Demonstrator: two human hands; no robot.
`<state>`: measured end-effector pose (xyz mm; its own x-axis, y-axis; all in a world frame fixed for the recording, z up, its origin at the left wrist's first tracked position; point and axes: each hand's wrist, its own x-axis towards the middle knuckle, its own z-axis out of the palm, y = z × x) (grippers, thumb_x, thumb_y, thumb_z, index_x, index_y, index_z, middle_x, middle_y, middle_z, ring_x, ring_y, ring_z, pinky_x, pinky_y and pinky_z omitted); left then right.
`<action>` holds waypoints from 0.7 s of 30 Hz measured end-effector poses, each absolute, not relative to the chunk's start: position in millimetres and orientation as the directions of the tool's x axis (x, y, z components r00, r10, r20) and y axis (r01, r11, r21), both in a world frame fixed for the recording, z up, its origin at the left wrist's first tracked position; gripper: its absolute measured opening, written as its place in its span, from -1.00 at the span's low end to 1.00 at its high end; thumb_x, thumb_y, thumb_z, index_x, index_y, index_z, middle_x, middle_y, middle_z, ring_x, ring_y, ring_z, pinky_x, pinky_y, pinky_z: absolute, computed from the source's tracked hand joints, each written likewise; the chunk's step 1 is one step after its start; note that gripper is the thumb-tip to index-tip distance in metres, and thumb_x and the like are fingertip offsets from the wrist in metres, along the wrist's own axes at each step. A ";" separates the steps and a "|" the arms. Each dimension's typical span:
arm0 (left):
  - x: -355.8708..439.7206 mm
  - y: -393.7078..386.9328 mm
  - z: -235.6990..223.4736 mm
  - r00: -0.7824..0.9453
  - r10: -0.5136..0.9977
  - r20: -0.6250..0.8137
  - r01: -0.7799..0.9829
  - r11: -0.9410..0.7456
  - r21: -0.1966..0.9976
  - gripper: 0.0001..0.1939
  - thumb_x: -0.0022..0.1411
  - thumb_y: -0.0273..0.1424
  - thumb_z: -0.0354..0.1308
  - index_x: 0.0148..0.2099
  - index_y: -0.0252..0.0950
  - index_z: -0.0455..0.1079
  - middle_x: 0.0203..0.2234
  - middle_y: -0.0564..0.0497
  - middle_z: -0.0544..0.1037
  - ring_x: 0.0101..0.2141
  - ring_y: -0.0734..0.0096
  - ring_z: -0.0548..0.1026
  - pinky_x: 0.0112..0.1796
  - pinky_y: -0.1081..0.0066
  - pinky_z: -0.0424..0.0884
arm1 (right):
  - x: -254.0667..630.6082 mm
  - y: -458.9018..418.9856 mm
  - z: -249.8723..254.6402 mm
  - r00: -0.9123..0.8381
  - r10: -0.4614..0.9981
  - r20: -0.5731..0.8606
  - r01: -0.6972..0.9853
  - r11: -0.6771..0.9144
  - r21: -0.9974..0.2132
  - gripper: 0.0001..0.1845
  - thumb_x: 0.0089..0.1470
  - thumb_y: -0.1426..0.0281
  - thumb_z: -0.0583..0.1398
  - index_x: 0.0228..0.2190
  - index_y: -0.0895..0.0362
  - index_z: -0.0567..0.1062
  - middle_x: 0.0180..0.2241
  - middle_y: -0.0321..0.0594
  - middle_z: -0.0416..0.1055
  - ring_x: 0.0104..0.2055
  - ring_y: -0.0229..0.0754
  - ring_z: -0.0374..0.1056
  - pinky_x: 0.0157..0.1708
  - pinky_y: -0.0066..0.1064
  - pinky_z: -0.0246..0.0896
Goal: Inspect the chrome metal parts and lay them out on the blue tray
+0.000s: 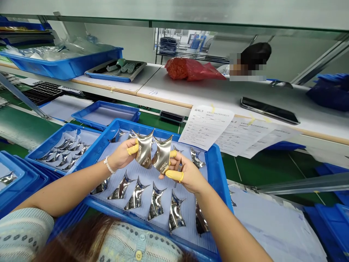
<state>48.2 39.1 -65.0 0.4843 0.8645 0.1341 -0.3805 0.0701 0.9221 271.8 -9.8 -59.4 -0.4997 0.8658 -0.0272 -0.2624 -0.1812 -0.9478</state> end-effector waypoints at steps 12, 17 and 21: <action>19.0 52.8 -47.6 0.515 0.769 0.378 0.017 -0.451 0.892 -0.66 0.15 -0.14 0.14 -0.43 -0.33 0.32 -0.54 0.07 0.39 -0.52 0.53 0.33 -0.45 0.47 0.25 | 272.0 -0.7 -69.9 -0.415 0.910 -0.026 0.607 0.256 -0.752 -0.75 0.07 0.39 0.13 -0.17 0.13 0.38 -0.39 -0.23 0.45 -0.34 -0.18 0.42 -0.37 -0.41 0.25; -15.5 60.4 -46.8 0.709 0.619 0.338 0.548 -0.785 0.288 -0.82 0.20 -0.34 0.09 -0.40 -0.31 0.40 -0.50 0.00 0.51 -0.41 0.38 0.41 -0.31 0.37 0.19 | 252.2 -4.9 -81.4 -0.499 0.839 -0.216 0.866 0.490 -0.099 -0.65 -0.01 0.65 0.08 -0.18 0.16 0.46 -0.29 -0.09 0.48 -0.29 -0.07 0.43 -0.37 -0.38 0.23; -37.8 58.3 -71.2 0.743 0.668 0.048 0.669 -0.739 -0.075 -0.89 0.15 -0.49 0.09 -0.40 -0.35 0.41 -0.49 -0.12 0.53 -0.35 0.25 0.43 -0.28 0.30 0.13 | 235.5 -11.6 -94.6 -0.501 0.825 -0.261 0.856 0.517 -0.009 -0.65 -0.04 0.74 0.04 -0.30 0.24 0.51 -0.32 0.05 0.49 -0.27 0.02 0.44 -0.36 -0.35 0.22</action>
